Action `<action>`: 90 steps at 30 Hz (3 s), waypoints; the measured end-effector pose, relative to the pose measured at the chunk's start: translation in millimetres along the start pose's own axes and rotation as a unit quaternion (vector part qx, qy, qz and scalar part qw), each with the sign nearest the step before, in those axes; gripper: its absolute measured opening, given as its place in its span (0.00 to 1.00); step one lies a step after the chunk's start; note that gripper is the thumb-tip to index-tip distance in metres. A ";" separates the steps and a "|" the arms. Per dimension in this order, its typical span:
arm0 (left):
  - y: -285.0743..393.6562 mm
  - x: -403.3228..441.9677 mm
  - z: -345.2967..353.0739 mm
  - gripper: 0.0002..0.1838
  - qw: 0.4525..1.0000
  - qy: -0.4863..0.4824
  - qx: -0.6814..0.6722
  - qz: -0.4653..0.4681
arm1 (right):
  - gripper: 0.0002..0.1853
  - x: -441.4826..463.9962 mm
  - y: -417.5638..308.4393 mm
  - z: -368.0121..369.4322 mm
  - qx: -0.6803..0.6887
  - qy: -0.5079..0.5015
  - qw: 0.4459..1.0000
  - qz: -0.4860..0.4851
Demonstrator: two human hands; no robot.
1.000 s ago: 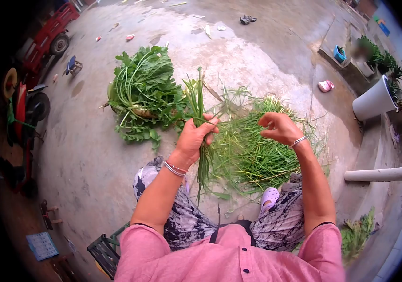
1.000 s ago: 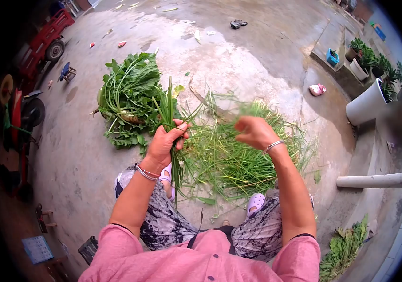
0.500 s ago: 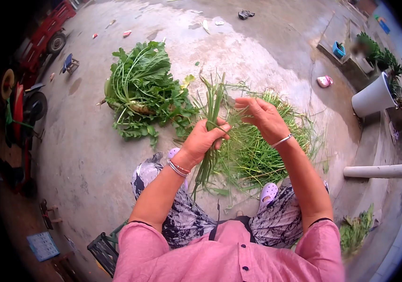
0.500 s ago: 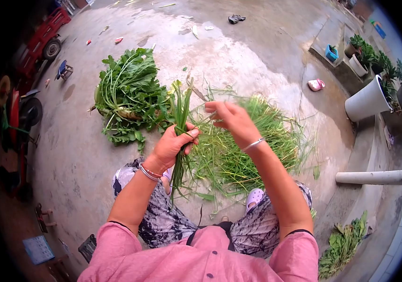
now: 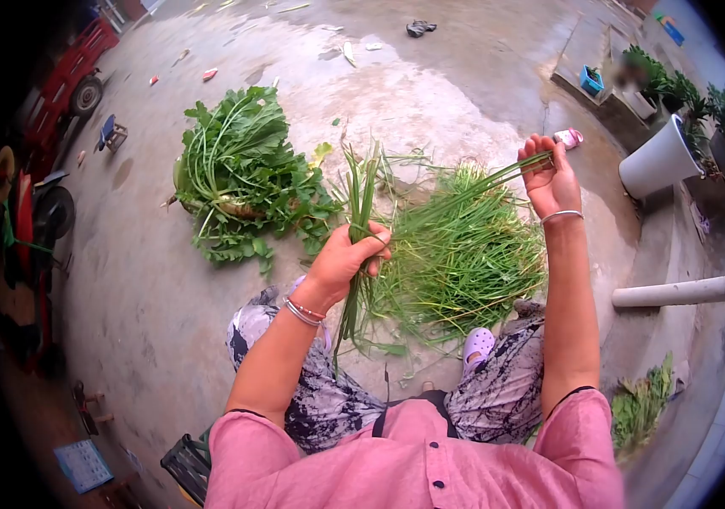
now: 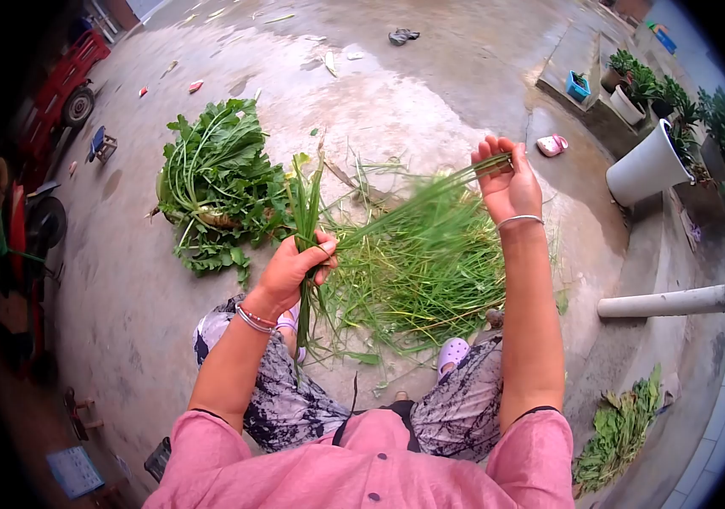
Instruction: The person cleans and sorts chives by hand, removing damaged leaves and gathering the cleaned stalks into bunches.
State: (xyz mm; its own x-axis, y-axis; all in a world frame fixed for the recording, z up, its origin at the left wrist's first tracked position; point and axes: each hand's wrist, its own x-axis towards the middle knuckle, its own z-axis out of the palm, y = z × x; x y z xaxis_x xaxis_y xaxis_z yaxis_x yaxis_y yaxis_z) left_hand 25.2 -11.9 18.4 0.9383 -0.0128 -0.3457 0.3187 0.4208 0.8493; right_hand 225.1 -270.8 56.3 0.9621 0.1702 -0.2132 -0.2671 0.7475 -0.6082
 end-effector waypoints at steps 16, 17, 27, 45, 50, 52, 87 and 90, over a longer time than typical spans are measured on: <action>0.0 -0.4 -0.7 0.08 0.999 -0.054 -0.002 0.003 | 0.12 -12.9 -37.7 4.3 -0.078 -0.059 0.993 -0.063; 0.3 -0.5 0.8 0.08 0.999 -0.054 -0.003 0.004 | 0.11 -20.6 -26.3 14.9 -0.187 -0.050 0.980 -0.040; 2.8 -3.6 21.4 0.09 0.990 -0.115 0.077 -0.020 | 0.13 -70.4 66.2 60.0 -0.367 -0.176 0.897 0.174; 0.3 1.1 9.2 0.09 0.998 0.015 -0.041 -0.043 | 0.10 -61.4 67.4 49.0 -0.503 -0.130 0.850 0.084; -2.0 1.7 4.4 0.10 0.998 0.009 -0.033 -0.047 | 0.07 -52.7 50.8 47.1 -0.498 -0.093 0.860 0.062; 0.7 -0.2 5.9 0.09 0.998 0.009 -0.023 -0.053 | 0.06 -51.3 46.6 47.9 -0.486 -0.070 0.871 0.031; 0.9 -14.0 -11.1 0.08 0.998 0.051 0.023 -0.032 | 0.20 -19.0 41.3 2.6 -0.740 -0.188 0.645 -0.027; 1.6 -14.9 -10.9 0.09 0.997 0.063 0.035 -0.010 | 0.17 -21.6 47.6 7.0 -0.725 -0.194 0.661 -0.026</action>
State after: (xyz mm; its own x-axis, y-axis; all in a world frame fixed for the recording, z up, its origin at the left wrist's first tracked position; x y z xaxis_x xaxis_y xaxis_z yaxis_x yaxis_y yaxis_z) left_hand 10.2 -1.1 20.5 0.9089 0.0952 -0.4061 0.3497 0.3569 0.8662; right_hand 192.0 -234.4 37.3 0.8389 0.5305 -0.1215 0.2651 -0.5933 -0.7601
